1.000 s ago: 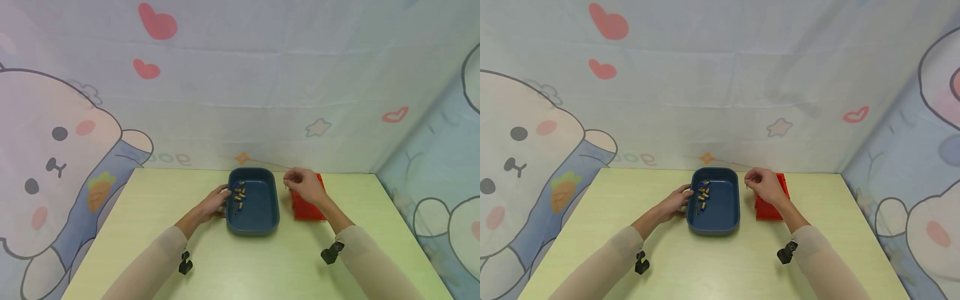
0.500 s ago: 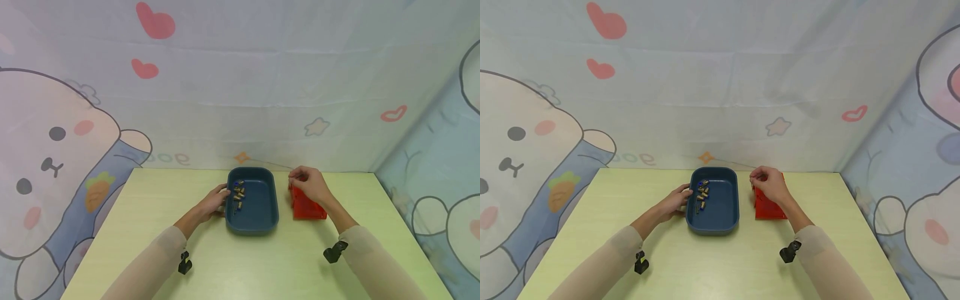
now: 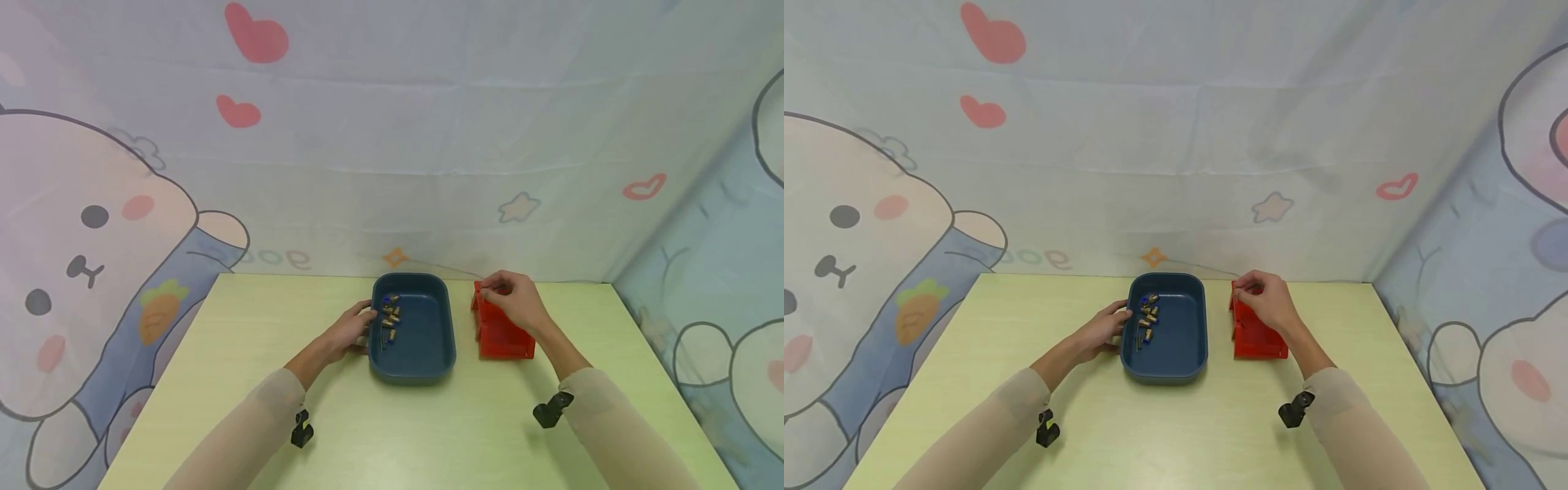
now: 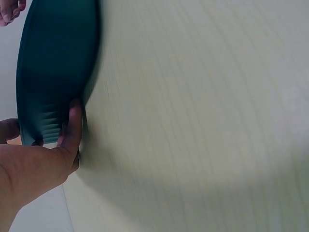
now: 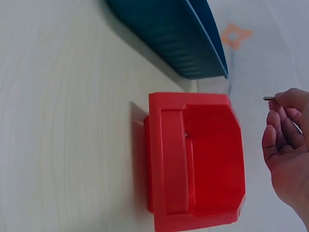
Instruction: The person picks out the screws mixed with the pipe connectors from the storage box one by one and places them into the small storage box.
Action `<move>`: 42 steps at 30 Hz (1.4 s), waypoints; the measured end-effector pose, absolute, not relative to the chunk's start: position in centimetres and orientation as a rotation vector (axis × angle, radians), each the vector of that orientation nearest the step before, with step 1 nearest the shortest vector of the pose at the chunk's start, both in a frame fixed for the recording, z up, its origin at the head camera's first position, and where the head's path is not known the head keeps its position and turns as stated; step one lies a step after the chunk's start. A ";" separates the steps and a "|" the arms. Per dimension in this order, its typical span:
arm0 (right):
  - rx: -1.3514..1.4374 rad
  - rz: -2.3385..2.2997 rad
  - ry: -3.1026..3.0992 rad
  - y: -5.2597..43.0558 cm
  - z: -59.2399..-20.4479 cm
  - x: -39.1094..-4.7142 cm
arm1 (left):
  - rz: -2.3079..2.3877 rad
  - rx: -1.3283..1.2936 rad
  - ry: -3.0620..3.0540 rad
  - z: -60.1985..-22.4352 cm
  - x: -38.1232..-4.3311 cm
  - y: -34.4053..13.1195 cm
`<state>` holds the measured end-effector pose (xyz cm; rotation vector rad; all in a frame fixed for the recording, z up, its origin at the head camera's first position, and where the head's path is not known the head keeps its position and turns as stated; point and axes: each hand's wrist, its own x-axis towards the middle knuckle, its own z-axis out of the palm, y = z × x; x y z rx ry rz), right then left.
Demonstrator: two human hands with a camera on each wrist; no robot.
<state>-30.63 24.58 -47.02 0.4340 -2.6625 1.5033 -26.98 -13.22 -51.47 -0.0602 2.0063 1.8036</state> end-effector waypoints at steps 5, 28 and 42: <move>0.383 1.440 -2.692 25.2 -47.5 -30.9 | 1.802 -0.070 2.012 -51.5 -27.0 -13.3; 0.288 1.350 -2.712 26.7 -49.1 -31.0 | 1.808 -0.075 2.010 -51.8 -27.0 -13.3; 0.273 1.313 -2.744 26.2 -49.7 -31.1 | 1.805 -0.071 2.019 -51.6 -27.0 -13.2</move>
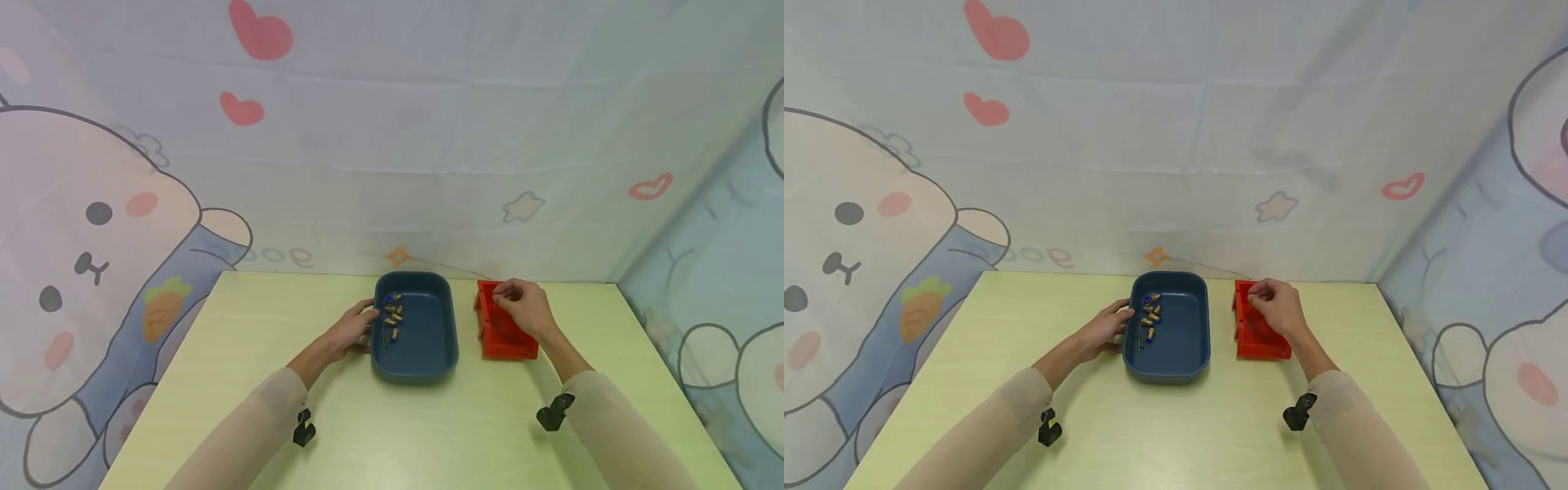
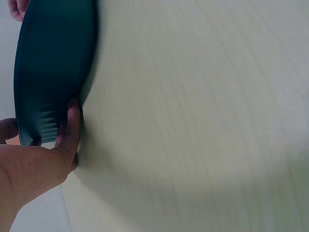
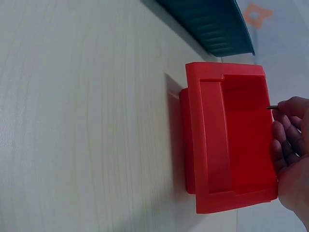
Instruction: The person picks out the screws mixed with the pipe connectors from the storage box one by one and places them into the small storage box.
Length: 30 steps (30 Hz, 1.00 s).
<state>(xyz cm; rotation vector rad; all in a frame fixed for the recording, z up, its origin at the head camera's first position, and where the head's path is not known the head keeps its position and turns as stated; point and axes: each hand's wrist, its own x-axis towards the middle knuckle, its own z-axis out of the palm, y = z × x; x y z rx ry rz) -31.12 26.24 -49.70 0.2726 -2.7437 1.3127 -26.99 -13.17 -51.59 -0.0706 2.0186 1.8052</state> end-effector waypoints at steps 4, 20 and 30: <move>0.276 1.302 -2.761 26.1 -49.8 -31.2 | 1.807 -0.064 2.018 -51.5 -27.0 -13.2; 0.287 1.223 -2.827 25.4 -50.4 -31.0 | 1.815 -0.068 2.010 -51.8 -27.0 -13.2; 0.287 1.201 -2.840 25.4 -50.3 -31.1 | 1.815 -0.062 2.003 -51.9 -27.1 -13.3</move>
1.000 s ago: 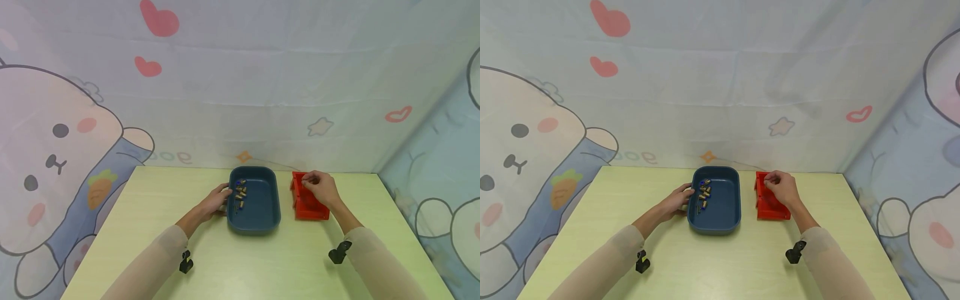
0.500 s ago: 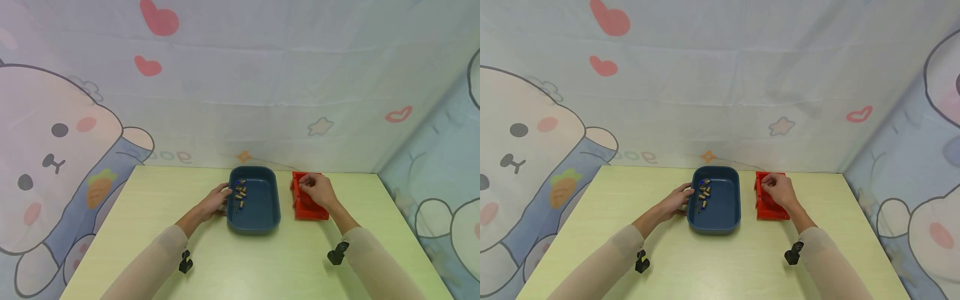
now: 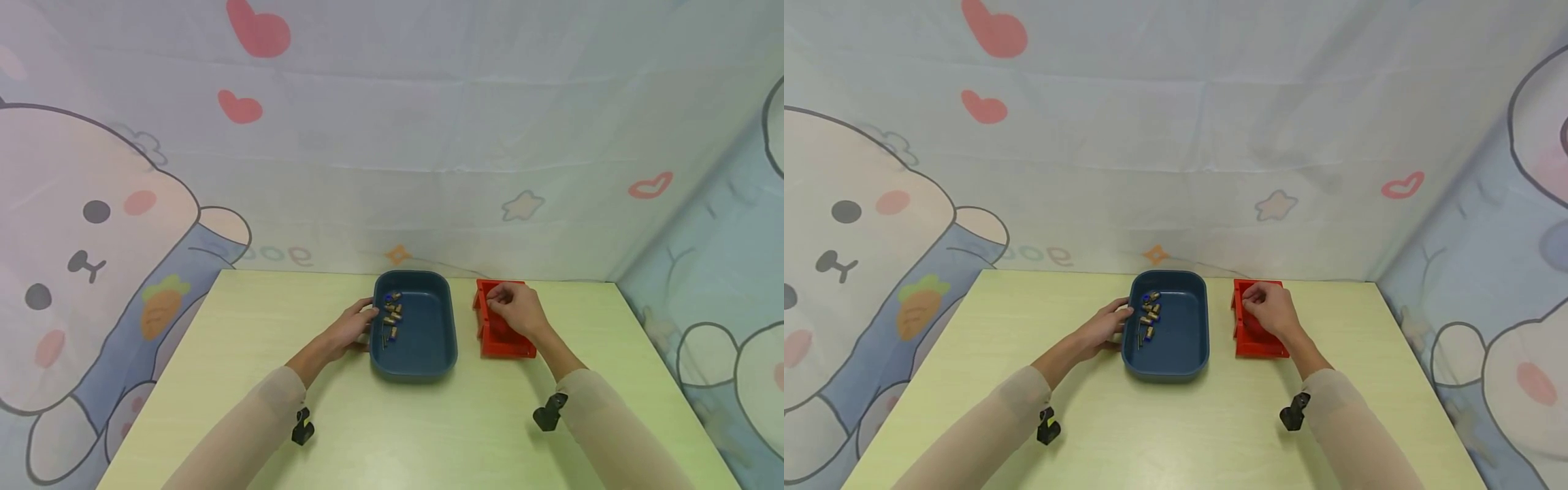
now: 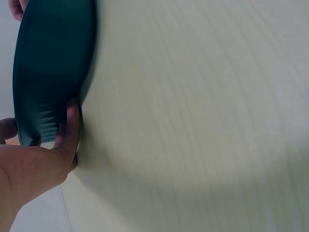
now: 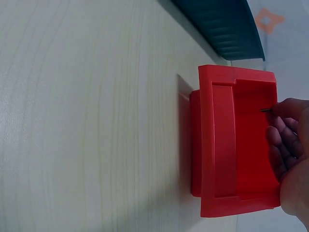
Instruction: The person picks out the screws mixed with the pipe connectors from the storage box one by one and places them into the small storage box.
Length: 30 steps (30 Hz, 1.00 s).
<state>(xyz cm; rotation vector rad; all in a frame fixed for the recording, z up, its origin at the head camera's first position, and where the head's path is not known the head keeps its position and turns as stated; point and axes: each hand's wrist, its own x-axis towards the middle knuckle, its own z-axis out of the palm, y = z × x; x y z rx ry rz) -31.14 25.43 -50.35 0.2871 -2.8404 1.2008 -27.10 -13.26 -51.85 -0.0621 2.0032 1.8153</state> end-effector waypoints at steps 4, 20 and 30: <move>0.284 1.196 -2.842 25.4 -50.4 -31.1 | 1.809 -0.063 2.010 -51.9 -27.1 -13.3; 0.323 1.239 -2.824 25.4 -49.4 -31.1 | 1.804 -0.062 2.025 -51.8 -27.1 -13.0; 0.466 1.314 -2.734 22.9 -48.3 -30.8 | 1.810 -0.054 2.041 -52.0 -27.0 -13.0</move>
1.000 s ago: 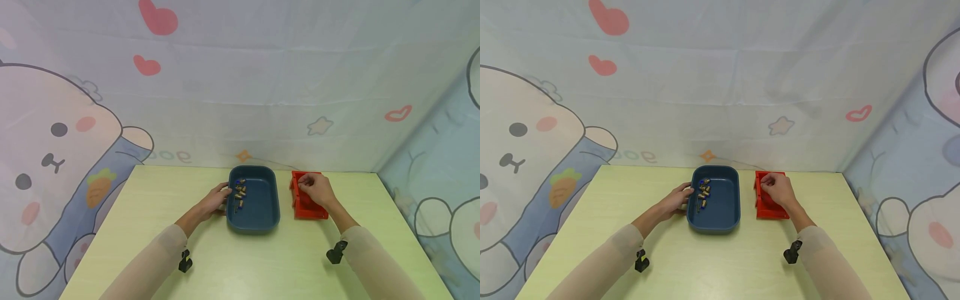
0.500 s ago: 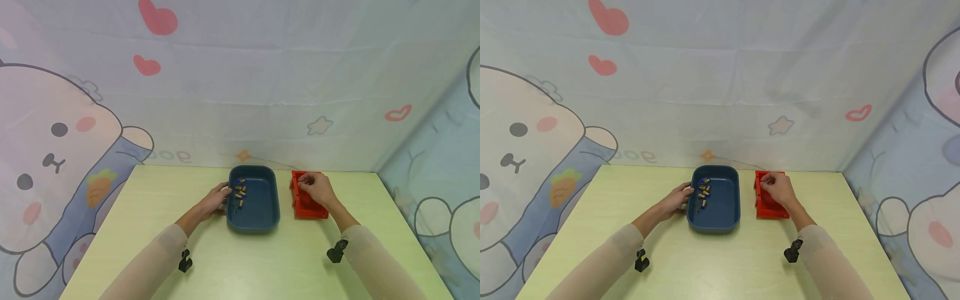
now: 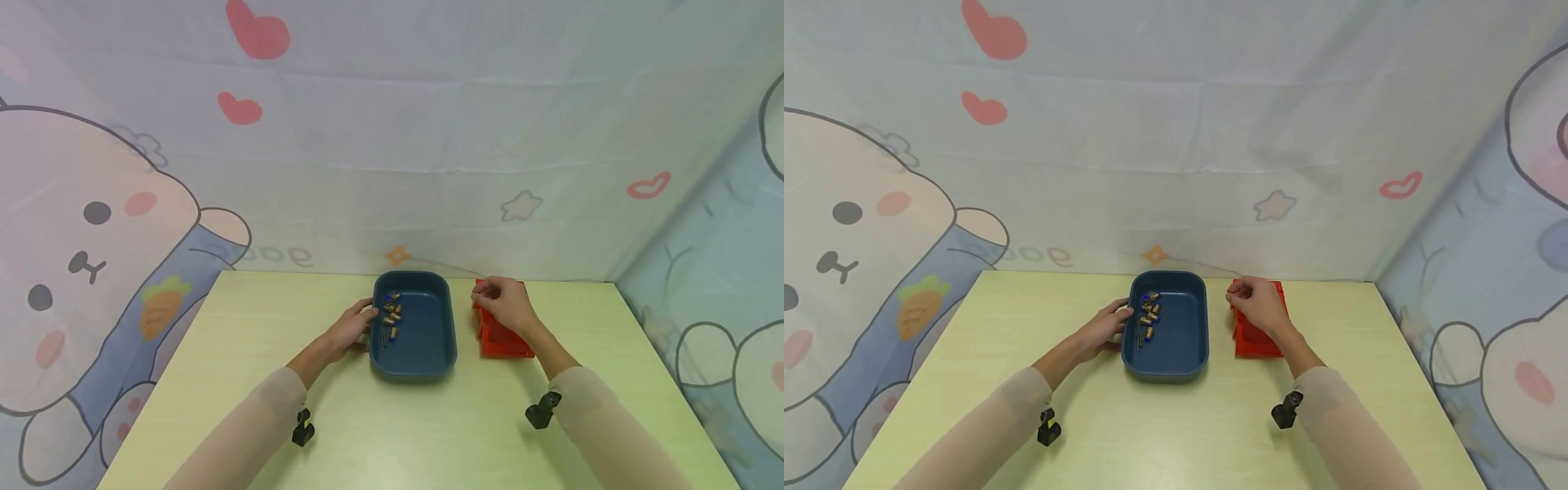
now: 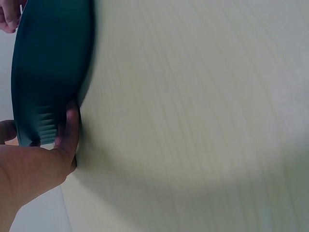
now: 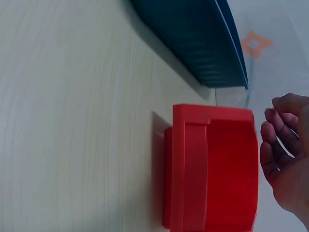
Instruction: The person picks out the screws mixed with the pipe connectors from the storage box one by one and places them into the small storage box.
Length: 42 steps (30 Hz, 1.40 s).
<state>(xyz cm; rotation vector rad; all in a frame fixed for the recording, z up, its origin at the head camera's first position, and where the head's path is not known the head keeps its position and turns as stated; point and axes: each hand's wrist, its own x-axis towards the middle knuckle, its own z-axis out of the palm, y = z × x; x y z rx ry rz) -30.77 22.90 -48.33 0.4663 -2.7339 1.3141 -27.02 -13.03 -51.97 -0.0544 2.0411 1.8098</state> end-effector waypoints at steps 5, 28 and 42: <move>0.482 1.357 -2.734 21.6 -48.3 -30.7 | 1.802 -0.057 2.042 -52.0 -27.1 -13.1; 0.516 1.452 -2.707 17.1 -48.5 -30.6 | 1.804 -0.056 2.021 -51.9 -26.9 -13.0; 0.574 1.480 -2.665 15.2 -48.6 -30.4 | 1.800 -0.052 2.031 -51.8 -27.0 -13.1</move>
